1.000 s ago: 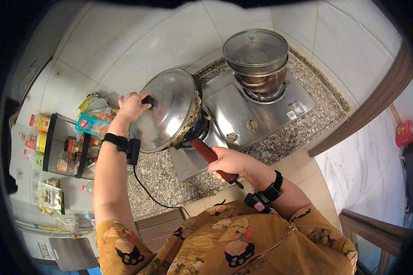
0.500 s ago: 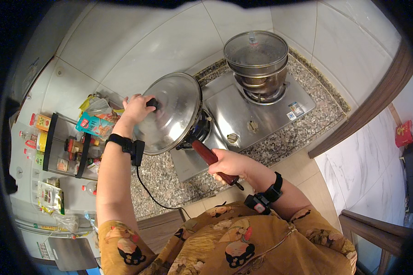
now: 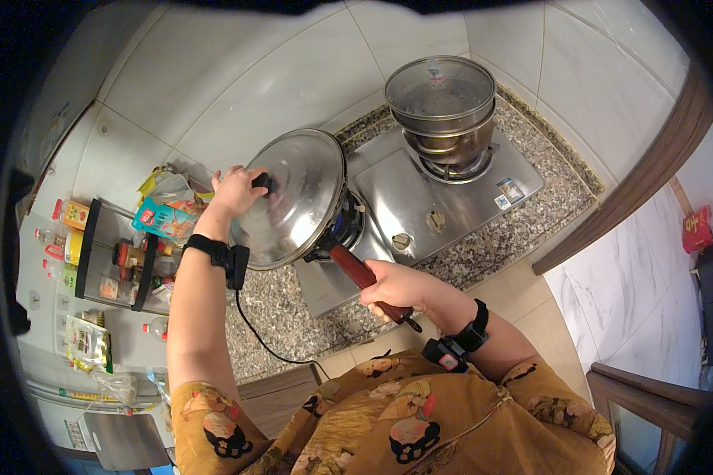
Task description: The person stirs popcorn kernels in a frying pan on a gas stove, then covers the pan with a lid and shakes it periodically. The kernels pop into popcorn, filling the pan. The person removes the lid and sets it aside.
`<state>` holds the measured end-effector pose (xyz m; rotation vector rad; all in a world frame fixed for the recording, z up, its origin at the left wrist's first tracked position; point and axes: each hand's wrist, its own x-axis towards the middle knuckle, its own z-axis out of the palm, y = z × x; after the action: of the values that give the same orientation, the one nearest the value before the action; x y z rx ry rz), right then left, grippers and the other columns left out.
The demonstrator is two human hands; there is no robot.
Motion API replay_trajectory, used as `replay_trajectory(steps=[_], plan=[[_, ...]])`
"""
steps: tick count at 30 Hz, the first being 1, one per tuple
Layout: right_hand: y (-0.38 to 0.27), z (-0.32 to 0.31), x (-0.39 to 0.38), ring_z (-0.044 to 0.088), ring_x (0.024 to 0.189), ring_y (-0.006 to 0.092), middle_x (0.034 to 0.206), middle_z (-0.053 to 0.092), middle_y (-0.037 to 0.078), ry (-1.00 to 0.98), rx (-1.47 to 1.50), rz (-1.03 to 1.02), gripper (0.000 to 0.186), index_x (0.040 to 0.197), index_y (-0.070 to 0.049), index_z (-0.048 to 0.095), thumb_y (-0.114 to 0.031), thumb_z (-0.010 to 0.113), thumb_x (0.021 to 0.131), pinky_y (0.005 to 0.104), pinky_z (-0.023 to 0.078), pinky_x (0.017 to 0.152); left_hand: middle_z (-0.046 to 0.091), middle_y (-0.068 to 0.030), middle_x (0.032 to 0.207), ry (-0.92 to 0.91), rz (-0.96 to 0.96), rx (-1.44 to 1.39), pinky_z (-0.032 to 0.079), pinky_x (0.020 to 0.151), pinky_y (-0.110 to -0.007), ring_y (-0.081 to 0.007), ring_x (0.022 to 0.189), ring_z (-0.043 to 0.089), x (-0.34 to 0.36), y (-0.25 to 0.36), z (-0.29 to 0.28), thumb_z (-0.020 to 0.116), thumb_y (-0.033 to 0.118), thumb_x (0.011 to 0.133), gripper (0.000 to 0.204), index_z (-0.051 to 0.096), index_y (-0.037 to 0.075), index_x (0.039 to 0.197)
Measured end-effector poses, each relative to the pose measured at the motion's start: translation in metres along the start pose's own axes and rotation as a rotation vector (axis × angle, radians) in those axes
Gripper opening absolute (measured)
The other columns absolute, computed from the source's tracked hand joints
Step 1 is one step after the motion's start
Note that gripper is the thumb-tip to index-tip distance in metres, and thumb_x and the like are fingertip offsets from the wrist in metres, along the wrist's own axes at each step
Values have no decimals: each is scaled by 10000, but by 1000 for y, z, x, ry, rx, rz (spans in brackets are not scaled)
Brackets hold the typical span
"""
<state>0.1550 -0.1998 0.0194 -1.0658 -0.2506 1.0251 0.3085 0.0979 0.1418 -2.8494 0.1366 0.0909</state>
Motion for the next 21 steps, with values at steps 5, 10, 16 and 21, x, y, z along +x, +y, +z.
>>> replay_trajectory(steps=[5,10,16,21], plan=[[-3,3,-2,536,541,117,741,532,43,-7,7,-8,385,1153,-13,393,11,577,816,285,463,465,640,-69,1229,-5,5,-6,177,1113,-645,-287,1323,443,0,0,-1,695,290,868,443,610,261,1301],[4,-1,-1,535,537,118,730,531,43,-7,-20,0,345,1103,-28,402,4,585,812,282,458,462,643,-72,1216,-10,40,-6,186,1104,-643,-291,1324,441,0,2,4,694,298,869,439,612,254,1298],[6,-1,0,541,534,113,731,539,37,29,-27,37,308,1078,-32,442,-21,616,824,279,449,466,647,-71,1199,21,43,-56,186,1100,-651,-290,1320,444,2,-3,15,689,302,867,428,616,272,1288],[8,-3,-7,521,496,107,656,532,22,4,-49,-2,309,1098,-28,460,-30,615,830,270,416,442,653,-67,1170,40,92,-60,199,1088,-672,-284,1303,459,3,3,15,698,304,860,386,629,256,1237]])
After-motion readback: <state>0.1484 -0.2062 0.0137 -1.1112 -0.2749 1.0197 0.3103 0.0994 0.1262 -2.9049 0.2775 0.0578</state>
